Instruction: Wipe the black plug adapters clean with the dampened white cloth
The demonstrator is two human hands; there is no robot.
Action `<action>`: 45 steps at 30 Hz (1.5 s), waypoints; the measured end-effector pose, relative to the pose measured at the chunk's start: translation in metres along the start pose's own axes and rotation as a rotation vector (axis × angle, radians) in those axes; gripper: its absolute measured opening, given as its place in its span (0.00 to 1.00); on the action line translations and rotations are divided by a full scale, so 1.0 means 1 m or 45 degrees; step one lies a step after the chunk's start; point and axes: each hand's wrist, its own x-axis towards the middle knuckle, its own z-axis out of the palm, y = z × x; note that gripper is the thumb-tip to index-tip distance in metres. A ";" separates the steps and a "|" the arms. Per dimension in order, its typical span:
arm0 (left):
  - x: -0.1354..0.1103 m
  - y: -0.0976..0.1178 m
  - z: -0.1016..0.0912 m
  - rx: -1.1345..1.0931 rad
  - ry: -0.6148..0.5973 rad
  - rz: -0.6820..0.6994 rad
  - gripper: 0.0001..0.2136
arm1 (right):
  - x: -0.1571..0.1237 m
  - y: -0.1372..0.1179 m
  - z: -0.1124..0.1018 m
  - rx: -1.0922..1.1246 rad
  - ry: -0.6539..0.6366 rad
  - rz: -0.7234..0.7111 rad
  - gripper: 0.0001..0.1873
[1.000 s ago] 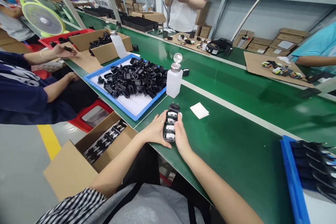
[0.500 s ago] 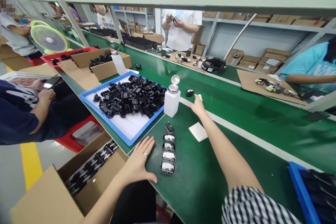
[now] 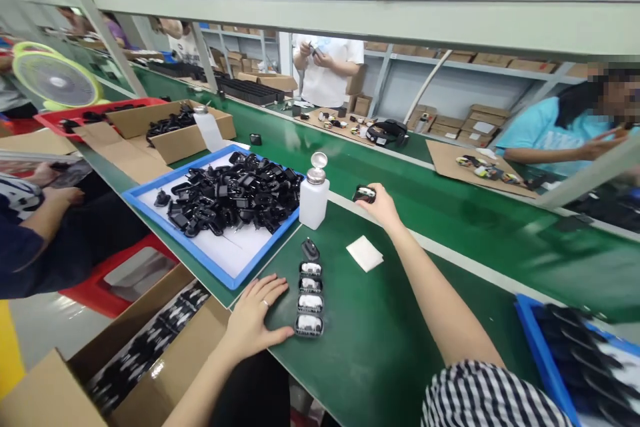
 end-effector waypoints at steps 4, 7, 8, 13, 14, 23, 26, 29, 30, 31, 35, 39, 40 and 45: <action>0.001 -0.005 -0.001 -0.110 0.122 0.100 0.24 | -0.083 -0.028 -0.038 0.083 0.075 -0.308 0.17; 0.001 -0.003 -0.008 -0.319 0.302 0.195 0.19 | -0.126 -0.047 -0.058 0.076 0.057 -0.513 0.16; 0.001 0.003 -0.011 -0.385 0.381 0.204 0.17 | -0.136 -0.050 -0.060 0.065 0.024 -0.524 0.16; -0.009 0.062 -0.019 -0.551 0.583 0.202 0.07 | -0.178 -0.040 -0.035 -0.020 -0.394 -0.310 0.15; -0.012 0.075 -0.016 -0.570 0.550 0.219 0.06 | -0.185 -0.035 -0.028 -0.023 -0.489 -0.287 0.15; -0.018 0.117 0.024 -0.594 0.149 -0.022 0.22 | -0.124 -0.008 -0.023 -0.100 -0.330 0.334 0.18; -0.012 0.129 0.024 -0.543 0.041 -0.043 0.28 | -0.096 -0.006 -0.003 -0.188 -0.300 0.472 0.21; -0.008 0.138 0.024 -0.457 0.032 -0.128 0.27 | -0.086 -0.005 0.008 -0.167 -0.376 0.525 0.12; -0.007 0.140 0.024 -0.437 0.030 -0.158 0.26 | -0.088 -0.005 0.007 -0.144 -0.381 0.518 0.09; -0.005 0.141 0.025 -0.430 0.023 -0.184 0.26 | -0.091 -0.005 0.003 -0.120 -0.370 0.505 0.07; 0.007 0.142 0.030 -0.492 0.003 -0.284 0.26 | -0.132 -0.012 -0.023 -0.045 -0.220 0.428 0.12; 0.016 0.140 0.037 -0.567 -0.011 -0.345 0.20 | -0.194 -0.026 -0.029 0.035 -0.156 0.268 0.18; 0.018 0.139 0.038 -0.577 -0.024 -0.344 0.18 | -0.207 -0.029 -0.024 0.066 -0.158 0.190 0.19; 0.019 0.136 0.039 -0.663 -0.126 -0.492 0.18 | -0.242 -0.037 0.004 0.122 -0.158 -0.151 0.24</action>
